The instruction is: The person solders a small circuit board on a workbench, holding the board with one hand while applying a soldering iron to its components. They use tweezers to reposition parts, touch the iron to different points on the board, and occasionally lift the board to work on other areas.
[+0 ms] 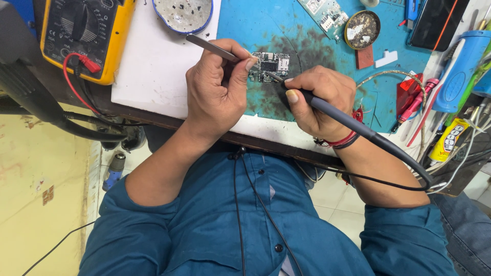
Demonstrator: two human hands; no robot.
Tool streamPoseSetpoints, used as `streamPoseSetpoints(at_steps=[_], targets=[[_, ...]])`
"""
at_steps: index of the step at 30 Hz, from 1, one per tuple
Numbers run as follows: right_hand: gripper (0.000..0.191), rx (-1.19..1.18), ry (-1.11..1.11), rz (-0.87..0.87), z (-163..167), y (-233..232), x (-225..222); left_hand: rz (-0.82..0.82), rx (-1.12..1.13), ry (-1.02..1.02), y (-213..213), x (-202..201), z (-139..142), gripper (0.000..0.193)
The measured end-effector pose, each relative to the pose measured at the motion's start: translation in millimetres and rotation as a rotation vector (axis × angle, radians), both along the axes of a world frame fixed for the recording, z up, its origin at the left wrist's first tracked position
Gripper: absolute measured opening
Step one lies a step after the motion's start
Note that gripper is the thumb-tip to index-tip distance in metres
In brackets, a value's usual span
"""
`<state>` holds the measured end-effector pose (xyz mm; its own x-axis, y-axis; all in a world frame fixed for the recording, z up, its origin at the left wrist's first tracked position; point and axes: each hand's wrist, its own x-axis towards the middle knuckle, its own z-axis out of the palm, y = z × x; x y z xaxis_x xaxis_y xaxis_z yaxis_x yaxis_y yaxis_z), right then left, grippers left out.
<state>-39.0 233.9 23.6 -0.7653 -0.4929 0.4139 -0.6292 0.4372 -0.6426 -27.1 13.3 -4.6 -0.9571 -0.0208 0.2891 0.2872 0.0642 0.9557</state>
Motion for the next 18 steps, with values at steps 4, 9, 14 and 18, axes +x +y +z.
streamPoseSetpoints(at_steps=[4,9,14,18], targets=[[0.009,0.001,-0.008,0.004,0.4,0.2,0.0,-0.006,-0.001,-0.001,0.1,-0.1,-0.3,0.010],[0.009,-0.004,-0.005,0.010,-0.7,-0.6,-0.3,-0.011,0.000,0.009,-0.5,-0.1,-1.9,0.010],[0.009,0.010,-0.013,0.010,-0.3,-0.6,0.6,-0.008,-0.007,0.016,-0.9,0.3,-2.6,0.010],[0.010,-0.007,-0.021,0.018,-0.7,-1.5,0.3,-0.006,-0.005,0.010,-0.9,0.2,-2.8,0.011]])
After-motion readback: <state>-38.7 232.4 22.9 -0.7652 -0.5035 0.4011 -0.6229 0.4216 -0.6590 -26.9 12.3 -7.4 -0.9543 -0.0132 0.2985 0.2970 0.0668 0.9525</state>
